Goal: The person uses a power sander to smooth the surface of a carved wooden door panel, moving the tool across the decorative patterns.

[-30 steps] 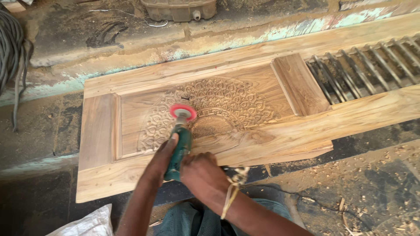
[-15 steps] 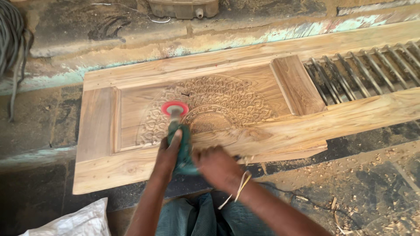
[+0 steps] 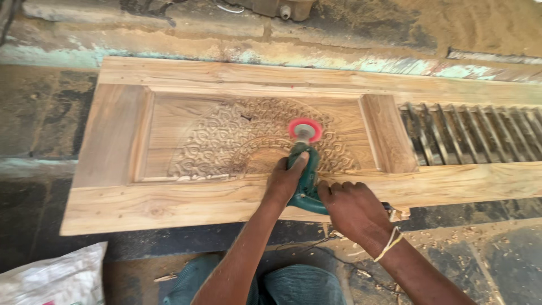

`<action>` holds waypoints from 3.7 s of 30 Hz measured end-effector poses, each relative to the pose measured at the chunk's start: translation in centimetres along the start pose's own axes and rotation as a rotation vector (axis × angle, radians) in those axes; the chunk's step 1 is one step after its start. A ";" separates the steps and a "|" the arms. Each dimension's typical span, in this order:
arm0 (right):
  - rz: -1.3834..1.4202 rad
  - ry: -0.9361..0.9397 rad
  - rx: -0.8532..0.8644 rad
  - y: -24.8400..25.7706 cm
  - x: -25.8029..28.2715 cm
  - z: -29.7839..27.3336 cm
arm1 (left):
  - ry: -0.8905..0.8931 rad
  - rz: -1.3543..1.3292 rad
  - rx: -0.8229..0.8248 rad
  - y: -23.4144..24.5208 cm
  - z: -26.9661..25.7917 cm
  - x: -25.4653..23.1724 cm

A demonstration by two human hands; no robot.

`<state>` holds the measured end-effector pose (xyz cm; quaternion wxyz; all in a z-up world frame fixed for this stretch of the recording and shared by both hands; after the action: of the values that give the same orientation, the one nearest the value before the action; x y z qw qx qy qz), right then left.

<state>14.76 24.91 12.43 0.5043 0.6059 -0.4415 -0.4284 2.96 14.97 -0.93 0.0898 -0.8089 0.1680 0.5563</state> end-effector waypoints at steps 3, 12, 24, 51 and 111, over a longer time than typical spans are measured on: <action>-0.067 0.093 0.009 -0.9 -0.5 0.8 | -0.058 -0.015 -0.132 0.5 -1.2 -0.1; -0.067 0.373 0.097 -0.3 -1.6 6.8 | 0.015 -0.337 -0.417 3.2 -1.2 2.3; -0.436 0.336 0.206 6.3 -9.6 3.4 | 0.169 -0.310 -0.218 -5.9 -2.3 -5.1; -0.080 0.042 -0.297 1.8 14.8 10.5 | 0.086 0.974 0.112 17.7 2.1 -6.7; 2.326 -0.711 -0.482 -9.8 -1.9 5.2 | -0.576 1.145 -0.202 -2.3 7.3 -11.2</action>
<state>10.31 26.56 2.25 0.5357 -0.4038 -0.7390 0.0627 -6.17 21.42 6.70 -0.2559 -0.4142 0.4887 0.7240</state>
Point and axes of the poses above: each hand's wrist, its own z-axis towards the middle knuckle, its own y-axis out of the back of the hand, x = y × z, the point moved 1 cm from there along z, towards the middle knuckle, and after that the axes turned 11 degrees about z, right-handed, at the moved point
